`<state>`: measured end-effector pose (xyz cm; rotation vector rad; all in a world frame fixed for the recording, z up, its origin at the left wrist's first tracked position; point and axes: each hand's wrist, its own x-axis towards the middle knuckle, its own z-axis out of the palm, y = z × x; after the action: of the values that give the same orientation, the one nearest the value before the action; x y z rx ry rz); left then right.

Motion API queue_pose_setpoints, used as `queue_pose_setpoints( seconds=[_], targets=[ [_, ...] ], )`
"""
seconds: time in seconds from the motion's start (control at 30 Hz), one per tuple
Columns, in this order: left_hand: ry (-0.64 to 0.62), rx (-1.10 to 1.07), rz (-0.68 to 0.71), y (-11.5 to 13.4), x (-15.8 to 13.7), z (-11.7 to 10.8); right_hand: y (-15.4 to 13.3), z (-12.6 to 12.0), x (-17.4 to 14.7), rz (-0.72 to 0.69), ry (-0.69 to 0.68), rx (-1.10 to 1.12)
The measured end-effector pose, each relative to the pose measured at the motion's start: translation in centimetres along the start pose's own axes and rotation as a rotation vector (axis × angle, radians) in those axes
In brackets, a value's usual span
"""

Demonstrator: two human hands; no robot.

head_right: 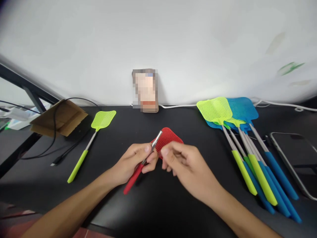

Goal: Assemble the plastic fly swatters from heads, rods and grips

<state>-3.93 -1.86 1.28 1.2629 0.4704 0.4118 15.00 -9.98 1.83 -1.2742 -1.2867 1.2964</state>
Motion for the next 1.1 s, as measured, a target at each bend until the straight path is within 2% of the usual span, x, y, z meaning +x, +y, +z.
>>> queue_pose_setpoints(
  seconds=[0.1, 0.23, 0.33, 0.4, 0.5, 0.53, 0.6, 0.63, 0.7, 0.8, 0.87, 0.93, 1.0, 1.07, 1.1],
  targets=[
    [-0.049, 0.097, -0.079, 0.3, -0.1, 0.0, 0.0, -0.8, 0.3, -0.066, 0.113, 0.048],
    [-0.088, 0.109, -0.112, 0.1, 0.0, 0.3, 0.9, 0.3, 0.1, -0.091, 0.126, 0.106],
    [-0.126, 0.151, -0.117, -0.1, 0.0, 0.4, 1.5, 0.7, 0.2, -0.103, 0.204, 0.209],
    [-0.161, 0.181, -0.132, -0.2, 0.0, 0.4, 1.4, -0.7, 0.5, -0.129, 0.36, 0.29],
    [-0.186, 0.165, -0.196, -0.2, 0.0, 0.5, 0.4, -5.0, 1.3, -0.274, 0.695, 0.413],
    [-0.191, 0.144, -0.212, -0.2, 0.0, 0.5, 0.0, -6.4, 1.5, -0.317, 0.774, 0.414],
    [-0.206, 0.096, -0.227, -0.1, 0.0, 0.5, -0.9, -8.3, 1.9, -0.355, 0.836, 0.394],
    [-0.211, 0.084, -0.226, 0.0, 0.0, 0.5, -1.2, -8.5, 1.9, -0.372, 0.846, 0.381],
    [-0.203, 0.097, -0.209, 0.1, -0.1, 0.4, -1.2, -7.4, 1.8, -0.414, 0.857, 0.365],
    [-0.16, 0.136, -0.155, -0.1, -0.2, 0.6, -0.1, -2.7, 0.9, -0.358, 0.802, 0.284],
    [-0.144, 0.137, -0.109, -0.3, -0.2, 0.8, 1.0, 0.7, 0.1, -0.159, 0.558, 0.21],
    [-0.124, 0.117, -0.086, -0.4, -0.2, 1.0, 1.7, 2.6, -0.3, -0.128, 0.412, 0.175],
    [-0.112, 0.075, -0.103, -0.4, -0.1, 1.0, 1.7, 2.0, -0.2, -0.134, 0.378, 0.139],
    [-0.132, 0.042, -0.149, -0.4, 0.0, 0.9, 0.9, -1.1, 0.2, -0.158, 0.495, 0.191],
    [-0.157, 0.042, -0.173, -0.4, 0.0, 0.8, 0.4, -3.3, 0.5, -0.18, 0.617, 0.252]
  ],
)
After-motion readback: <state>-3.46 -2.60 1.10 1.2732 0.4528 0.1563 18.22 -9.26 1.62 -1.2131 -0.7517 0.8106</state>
